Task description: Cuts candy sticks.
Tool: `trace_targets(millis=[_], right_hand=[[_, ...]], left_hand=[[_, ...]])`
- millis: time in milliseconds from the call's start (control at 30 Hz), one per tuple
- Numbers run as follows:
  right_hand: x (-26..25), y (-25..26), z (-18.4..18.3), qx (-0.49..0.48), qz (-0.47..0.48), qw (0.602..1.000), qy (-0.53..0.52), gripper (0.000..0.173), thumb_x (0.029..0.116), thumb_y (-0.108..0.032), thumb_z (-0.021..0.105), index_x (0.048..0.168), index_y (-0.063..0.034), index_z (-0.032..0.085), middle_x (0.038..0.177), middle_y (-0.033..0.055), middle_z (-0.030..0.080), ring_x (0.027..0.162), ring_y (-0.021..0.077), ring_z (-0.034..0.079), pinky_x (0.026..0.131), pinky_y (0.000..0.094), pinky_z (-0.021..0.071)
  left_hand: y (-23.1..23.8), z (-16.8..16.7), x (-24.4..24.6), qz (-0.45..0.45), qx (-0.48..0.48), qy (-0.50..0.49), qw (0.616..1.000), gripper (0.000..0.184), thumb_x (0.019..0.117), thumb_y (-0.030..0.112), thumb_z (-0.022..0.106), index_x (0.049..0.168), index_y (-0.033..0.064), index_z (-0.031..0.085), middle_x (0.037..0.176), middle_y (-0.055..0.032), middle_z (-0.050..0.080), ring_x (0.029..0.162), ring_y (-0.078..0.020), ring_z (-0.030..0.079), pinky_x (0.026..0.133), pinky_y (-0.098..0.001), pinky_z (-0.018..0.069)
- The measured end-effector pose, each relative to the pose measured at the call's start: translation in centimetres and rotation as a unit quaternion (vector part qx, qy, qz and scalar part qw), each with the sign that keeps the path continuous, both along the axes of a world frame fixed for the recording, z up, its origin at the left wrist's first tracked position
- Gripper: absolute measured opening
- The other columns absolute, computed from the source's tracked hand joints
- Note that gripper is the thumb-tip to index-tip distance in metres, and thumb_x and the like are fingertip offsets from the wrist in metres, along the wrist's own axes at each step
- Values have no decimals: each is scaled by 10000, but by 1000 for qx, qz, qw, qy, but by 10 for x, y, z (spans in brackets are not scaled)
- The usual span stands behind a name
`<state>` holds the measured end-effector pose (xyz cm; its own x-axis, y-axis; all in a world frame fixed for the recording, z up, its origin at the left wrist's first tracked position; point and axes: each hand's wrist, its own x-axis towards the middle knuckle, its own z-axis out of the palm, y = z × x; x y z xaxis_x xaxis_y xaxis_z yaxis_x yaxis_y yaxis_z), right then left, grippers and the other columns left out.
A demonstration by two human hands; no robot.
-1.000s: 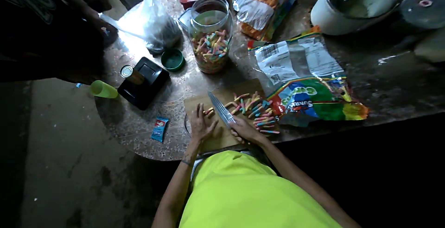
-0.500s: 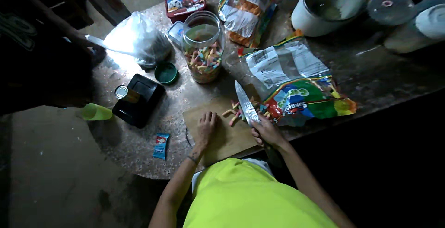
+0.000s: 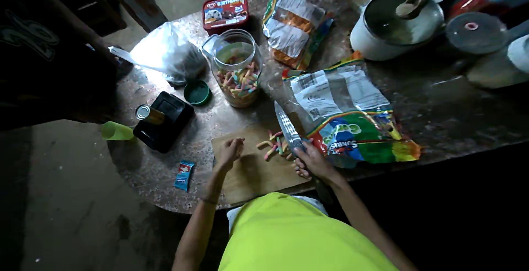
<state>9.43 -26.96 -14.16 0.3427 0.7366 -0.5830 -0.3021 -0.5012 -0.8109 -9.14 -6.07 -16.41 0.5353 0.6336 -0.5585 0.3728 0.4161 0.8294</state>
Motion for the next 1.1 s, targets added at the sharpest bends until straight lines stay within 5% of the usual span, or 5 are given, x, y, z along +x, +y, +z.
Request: trace_targets(millis=[200, 500, 633, 900, 1100], right_hand=[[23, -20, 17, 11, 13, 1000, -19, 361, 1121, -170, 361, 1453, -28, 364, 617, -19, 496, 433, 58, 516, 423, 220, 495], [5, -36, 24, 75, -85, 994, -3, 257, 1112, -149, 382, 1336, -33, 431, 635, -25, 556, 418, 39, 510, 401, 196, 486], [-10, -46, 26, 94, -153, 984, 6, 192, 1107, -108, 346, 1278, -68, 423, 622, -48, 552, 394, 19, 479, 372, 173, 452], [-17, -75, 8, 44, -203, 978, -16, 161, 1120, -150, 366, 1220, -71, 463, 568, -52, 463, 386, 39, 456, 369, 191, 449], [-19, -71, 11, 27, -204, 978, -28, 170, 1119, -154, 366, 1241, -67, 447, 583, -46, 454, 398, 45, 456, 383, 192, 453]], left_hand=[[32, 68, 10, -9, -255, -185, 949, 332, 1086, 290, 322, 979, 99, 572, 710, 23, 577, 483, 11, 497, 410, -103, 397], [143, 191, 140, -116, 545, -48, 829, 274, 1046, 160, 519, 1144, -49, 666, 910, -111, 700, 777, -159, 657, 769, -339, 549], [153, 171, 163, -353, 547, 164, 741, 306, 1034, 207, 560, 1207, -5, 696, 1202, -265, 683, 1168, -443, 635, 1032, -634, 441], [83, 119, 111, 3, 658, -113, 745, 293, 1004, 94, 551, 1208, -91, 652, 1130, -231, 704, 1068, -286, 676, 961, -399, 520], [-35, -38, 62, -373, 484, -6, 792, 675, 913, 190, 768, 1529, 209, 495, 1570, -162, 446, 1435, -383, 435, 1098, -656, 383]])
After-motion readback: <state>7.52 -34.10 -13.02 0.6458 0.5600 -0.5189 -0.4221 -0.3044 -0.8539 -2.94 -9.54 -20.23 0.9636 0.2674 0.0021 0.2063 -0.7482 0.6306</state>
